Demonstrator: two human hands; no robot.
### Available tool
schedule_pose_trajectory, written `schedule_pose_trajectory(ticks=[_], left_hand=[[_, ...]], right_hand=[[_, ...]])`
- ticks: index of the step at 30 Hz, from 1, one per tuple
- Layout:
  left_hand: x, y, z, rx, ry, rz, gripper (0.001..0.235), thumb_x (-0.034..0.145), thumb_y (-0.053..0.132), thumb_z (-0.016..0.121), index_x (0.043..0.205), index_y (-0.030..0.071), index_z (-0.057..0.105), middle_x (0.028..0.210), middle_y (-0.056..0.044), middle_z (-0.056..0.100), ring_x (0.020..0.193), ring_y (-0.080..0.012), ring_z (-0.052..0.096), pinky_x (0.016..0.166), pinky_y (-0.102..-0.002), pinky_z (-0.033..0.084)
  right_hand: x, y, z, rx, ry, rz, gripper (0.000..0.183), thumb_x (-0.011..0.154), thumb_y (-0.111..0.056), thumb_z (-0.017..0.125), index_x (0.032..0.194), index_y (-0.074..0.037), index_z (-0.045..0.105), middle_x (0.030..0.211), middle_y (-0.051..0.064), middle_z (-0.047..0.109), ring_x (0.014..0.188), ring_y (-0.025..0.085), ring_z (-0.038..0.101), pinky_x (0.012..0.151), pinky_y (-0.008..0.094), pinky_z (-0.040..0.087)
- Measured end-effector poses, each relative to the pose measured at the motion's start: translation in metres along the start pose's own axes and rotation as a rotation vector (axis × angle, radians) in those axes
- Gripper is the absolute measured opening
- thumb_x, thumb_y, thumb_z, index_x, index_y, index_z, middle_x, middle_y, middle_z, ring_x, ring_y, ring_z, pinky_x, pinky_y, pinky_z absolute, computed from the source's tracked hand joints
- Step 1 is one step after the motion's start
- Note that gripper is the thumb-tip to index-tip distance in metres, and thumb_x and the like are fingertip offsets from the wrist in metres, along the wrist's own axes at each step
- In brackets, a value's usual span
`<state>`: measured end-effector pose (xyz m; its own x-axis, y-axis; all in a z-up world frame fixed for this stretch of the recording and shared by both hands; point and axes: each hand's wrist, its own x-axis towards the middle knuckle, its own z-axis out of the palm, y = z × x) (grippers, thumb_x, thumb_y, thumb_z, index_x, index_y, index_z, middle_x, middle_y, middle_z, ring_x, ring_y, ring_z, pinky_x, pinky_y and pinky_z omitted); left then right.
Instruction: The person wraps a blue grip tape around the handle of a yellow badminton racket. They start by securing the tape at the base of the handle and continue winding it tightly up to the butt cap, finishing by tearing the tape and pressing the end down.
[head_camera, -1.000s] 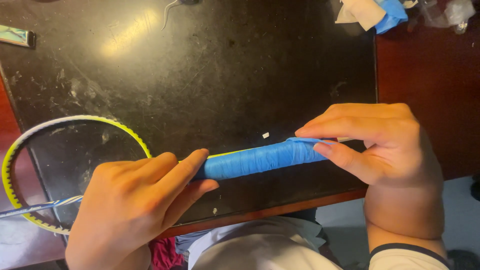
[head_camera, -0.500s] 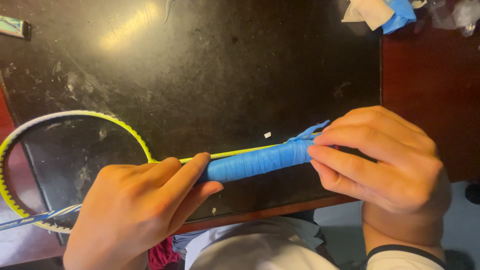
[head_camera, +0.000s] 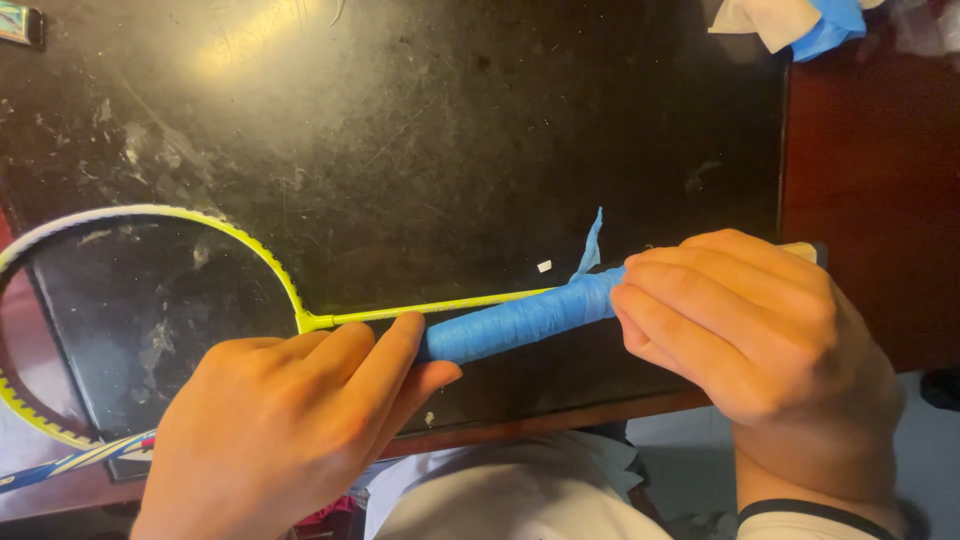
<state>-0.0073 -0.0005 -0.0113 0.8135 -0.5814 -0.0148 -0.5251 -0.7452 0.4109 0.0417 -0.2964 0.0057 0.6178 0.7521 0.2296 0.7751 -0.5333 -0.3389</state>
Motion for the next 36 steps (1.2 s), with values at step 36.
schedule_pose_trajectory(ticks=[36], left_hand=[[-0.005, -0.002, -0.001, -0.092, 0.062, 0.092, 0.04, 0.088, 0.035, 0.079, 0.113, 0.005, 0.073, 0.068, -0.002, 0.052, 0.053, -0.0211, 0.058, 0.047, -0.038, 0.045]], right_hand=[[-0.034, 0.056, 0.022, 0.848, -0.342, 0.53, 0.012, 0.089, -0.013, 0.078, 0.099, -0.008, 0.083, 0.089, 0.0, 0.08, 0.069, 0.01, 0.074, 0.061, 0.022, 0.057]])
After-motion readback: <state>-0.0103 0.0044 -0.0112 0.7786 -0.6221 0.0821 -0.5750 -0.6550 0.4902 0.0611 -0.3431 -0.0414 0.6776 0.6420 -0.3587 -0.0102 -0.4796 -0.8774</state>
